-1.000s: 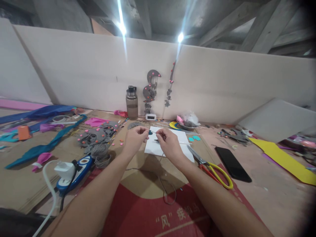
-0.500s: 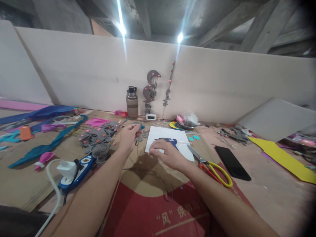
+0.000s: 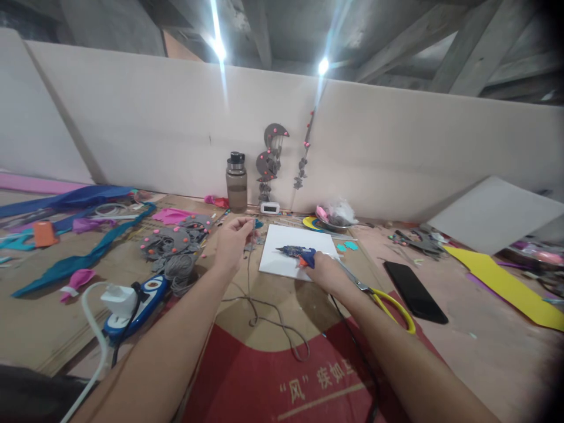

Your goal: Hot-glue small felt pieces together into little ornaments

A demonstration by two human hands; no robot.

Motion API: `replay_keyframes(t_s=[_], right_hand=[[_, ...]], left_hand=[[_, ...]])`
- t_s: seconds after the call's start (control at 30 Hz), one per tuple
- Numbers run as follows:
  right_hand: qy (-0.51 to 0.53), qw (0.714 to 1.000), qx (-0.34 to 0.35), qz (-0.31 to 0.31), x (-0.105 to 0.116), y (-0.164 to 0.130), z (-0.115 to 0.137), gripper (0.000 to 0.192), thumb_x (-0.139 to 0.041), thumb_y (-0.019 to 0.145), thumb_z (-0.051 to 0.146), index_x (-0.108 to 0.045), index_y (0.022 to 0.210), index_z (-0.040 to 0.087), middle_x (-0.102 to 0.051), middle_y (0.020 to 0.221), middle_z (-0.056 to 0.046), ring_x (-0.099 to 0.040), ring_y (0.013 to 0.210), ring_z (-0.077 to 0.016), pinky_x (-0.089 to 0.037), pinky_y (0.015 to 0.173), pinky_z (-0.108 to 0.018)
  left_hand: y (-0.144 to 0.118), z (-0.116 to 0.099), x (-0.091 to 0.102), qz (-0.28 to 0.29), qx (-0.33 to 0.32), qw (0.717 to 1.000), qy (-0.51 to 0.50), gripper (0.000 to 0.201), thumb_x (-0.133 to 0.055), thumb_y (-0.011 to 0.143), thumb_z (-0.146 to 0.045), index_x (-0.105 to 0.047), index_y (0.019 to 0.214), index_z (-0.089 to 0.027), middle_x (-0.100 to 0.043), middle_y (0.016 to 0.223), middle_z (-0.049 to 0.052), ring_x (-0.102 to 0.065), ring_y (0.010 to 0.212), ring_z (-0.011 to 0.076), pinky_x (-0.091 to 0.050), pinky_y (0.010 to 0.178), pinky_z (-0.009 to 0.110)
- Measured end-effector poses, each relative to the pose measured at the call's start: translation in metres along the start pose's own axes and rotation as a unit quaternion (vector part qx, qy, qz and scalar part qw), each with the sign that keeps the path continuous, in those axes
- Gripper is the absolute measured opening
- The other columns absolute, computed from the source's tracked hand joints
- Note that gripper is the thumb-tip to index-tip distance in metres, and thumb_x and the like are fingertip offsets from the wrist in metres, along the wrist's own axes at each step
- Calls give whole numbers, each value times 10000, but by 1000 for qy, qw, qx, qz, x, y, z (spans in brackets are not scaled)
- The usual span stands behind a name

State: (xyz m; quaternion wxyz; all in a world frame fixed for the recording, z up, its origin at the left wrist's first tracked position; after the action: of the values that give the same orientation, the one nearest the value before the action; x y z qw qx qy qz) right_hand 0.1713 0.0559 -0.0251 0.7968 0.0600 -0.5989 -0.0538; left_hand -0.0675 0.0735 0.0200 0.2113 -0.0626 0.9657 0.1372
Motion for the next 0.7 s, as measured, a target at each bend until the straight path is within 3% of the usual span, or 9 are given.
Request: replay_keyframes(t_s=[0.13, 0.27, 0.4, 0.5, 0.57, 0.7], right_hand=[[110, 993, -45, -7, 2, 8, -6, 158, -595, 685, 299, -583, 766, 164, -649, 721, -109, -613, 645, -218, -393, 524, -276], [238, 969, -36, -53, 12, 10, 3, 164, -482, 713, 212, -545, 858, 166, -619, 728, -42, -593, 584, -156, -442, 517, -255], [450, 890, 22, -75, 24, -2, 26, 290, -492, 729, 237, -485, 1013, 176, -612, 931, -44, -610, 664, -135, -498, 538, -256], [531, 839, 103, -63, 36, -17, 46, 286, -473, 767, 238, -464, 1049, 188, -589, 1083, -70, -594, 772, -137, -508, 559, -254], [521, 841, 129, -64, 42, -26, 54, 233, -464, 797, 251, -480, 1020, 188, -600, 1032, -62, -558, 692, -116, -485, 543, -245], [417, 892, 150, -90, 51, -38, 61, 215, -475, 834, 314, -535, 992, 181, -596, 912, -56, -521, 683, -131, -448, 589, -263]], left_hand=[[0, 1, -1, 9, 1, 1000, -6, 257, -703, 631, -296, -573, 787, -138, -603, 665, -12, -585, 558, 98, -446, 535, 222], [1, 3, 0, 12, 7, 1000, -12, 301, -712, 632, -295, -605, 857, -127, -639, 729, 15, -604, 594, 105, -480, 584, 248], [1, 7, -1, 15, 24, 999, -23, 282, -725, 621, -295, -619, 805, -110, -645, 707, 30, -610, 607, 115, -490, 601, 255], [0, 8, -1, 8, 28, 999, -24, 277, -740, 599, -294, -615, 768, -113, -642, 696, 24, -615, 618, 120, -494, 622, 262], [-1, 9, -2, 5, 27, 999, -21, 281, -749, 586, -299, -613, 752, -116, -638, 692, 15, -620, 630, 122, -498, 654, 273], [-2, 10, -4, 6, 27, 1000, -12, 286, -754, 583, -315, -617, 736, -116, -635, 678, 9, -626, 635, 124, -501, 699, 291]])
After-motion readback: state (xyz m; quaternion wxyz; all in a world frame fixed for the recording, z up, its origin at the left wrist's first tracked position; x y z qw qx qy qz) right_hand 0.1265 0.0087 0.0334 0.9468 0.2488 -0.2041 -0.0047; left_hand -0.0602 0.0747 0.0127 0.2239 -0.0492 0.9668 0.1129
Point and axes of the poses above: each hand's wrist, its own y-axis towards the middle knuckle, its own x-axis out of the back of the hand, z = x × y, the point moved 5 cm from there along y, towards the middle knuckle
